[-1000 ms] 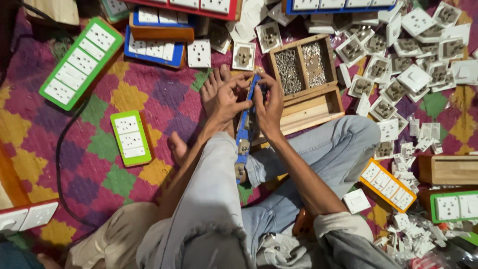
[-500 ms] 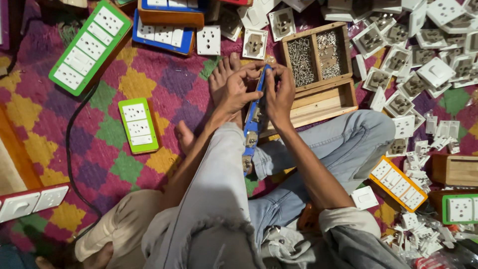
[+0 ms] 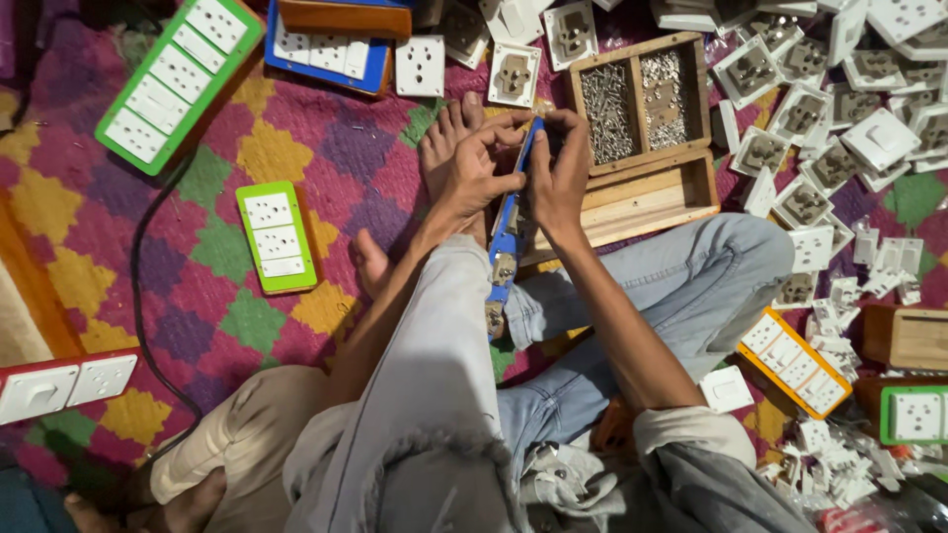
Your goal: The person assembles a blue power strip by inserting metal socket components into the housing and securing them with screws. They repeatedly flip the strip to align and tighten the screws, then place the finished unit aside.
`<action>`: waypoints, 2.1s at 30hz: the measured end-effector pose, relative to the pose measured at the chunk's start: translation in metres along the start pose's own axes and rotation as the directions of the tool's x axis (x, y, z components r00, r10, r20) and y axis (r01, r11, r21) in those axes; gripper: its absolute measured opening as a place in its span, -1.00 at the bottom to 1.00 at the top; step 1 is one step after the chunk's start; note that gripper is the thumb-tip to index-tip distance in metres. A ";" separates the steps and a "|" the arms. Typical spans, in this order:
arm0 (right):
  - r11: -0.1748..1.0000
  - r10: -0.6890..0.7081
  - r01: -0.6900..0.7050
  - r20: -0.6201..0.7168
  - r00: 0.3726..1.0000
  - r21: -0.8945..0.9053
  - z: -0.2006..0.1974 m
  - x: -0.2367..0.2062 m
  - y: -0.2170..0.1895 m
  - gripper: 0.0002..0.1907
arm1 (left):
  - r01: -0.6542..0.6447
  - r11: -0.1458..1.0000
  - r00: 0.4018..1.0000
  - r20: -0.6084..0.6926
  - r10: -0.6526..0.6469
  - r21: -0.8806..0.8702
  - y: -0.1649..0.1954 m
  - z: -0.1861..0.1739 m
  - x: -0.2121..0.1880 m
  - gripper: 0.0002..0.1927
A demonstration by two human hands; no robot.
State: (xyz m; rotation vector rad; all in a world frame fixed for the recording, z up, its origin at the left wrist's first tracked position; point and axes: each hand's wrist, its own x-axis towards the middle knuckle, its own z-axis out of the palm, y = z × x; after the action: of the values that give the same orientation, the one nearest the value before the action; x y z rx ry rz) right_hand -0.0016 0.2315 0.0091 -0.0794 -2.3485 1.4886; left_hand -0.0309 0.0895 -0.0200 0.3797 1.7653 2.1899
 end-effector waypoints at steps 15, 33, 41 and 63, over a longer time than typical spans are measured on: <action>0.997 0.005 -0.006 0.014 1.000 0.077 0.006 0.004 -0.002 -0.73 | 0.006 0.993 1.000 -0.007 -0.007 -0.121 -0.007 -0.002 -0.002 -0.47; 0.967 0.236 -0.228 -0.061 0.970 0.116 0.015 0.011 -0.006 -0.80 | -0.048 0.971 0.999 0.004 0.050 -0.236 -0.005 -0.002 0.000 -0.50; 0.993 0.027 -0.031 0.041 0.999 0.112 0.002 0.003 -0.004 -0.71 | 0.014 0.990 0.999 -0.027 -0.018 -0.143 -0.006 0.000 -0.002 -0.50; 1.000 0.018 -0.019 -0.034 0.999 -0.025 0.009 0.008 -0.001 -0.79 | -0.091 0.949 0.990 0.072 0.118 -0.303 -0.008 -0.006 0.001 -0.49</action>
State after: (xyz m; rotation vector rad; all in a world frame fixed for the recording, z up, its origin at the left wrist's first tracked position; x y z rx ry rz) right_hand -0.0121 0.2248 0.0087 -0.1317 -2.3458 1.4552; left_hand -0.0340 0.0861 -0.0290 0.4979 1.3660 2.4259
